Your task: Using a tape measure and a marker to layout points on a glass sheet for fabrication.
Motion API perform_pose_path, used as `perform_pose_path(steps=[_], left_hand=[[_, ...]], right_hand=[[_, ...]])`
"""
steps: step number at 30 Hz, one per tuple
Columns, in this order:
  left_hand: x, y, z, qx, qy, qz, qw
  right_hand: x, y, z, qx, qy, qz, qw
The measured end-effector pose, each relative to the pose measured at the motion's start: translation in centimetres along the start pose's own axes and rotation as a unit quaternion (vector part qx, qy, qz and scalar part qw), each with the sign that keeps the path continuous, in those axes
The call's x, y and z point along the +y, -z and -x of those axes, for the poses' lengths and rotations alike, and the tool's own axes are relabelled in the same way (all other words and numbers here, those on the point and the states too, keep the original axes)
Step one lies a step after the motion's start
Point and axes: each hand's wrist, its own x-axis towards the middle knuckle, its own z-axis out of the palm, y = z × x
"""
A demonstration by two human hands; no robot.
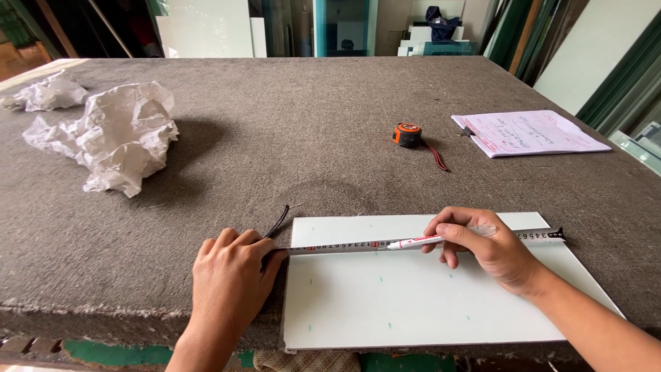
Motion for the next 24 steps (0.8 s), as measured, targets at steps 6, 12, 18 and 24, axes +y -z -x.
perform_pose_path(steps=[6,12,18,24], left_hand=[[-0.1,0.2,0.0,0.000,0.002,0.022,1.000],[0.2,1.0,-0.1,-0.027,0.010,0.036,0.999],[0.2,0.8,-0.3,-0.027,0.001,0.032,0.999],[0.4,0.4,-0.7,-0.039,0.009,0.038,0.998]], right_hand=[[-1.1,-1.3,-0.8,0.000,-0.031,-0.005,1.000],[-2.5,-4.2,-1.5,-0.025,-0.025,0.002,0.999],[-2.9,-6.1,-2.4,-0.038,-0.017,0.021,0.999],[-3.2,-7.6,-2.9,-0.043,-0.002,0.039,0.998]])
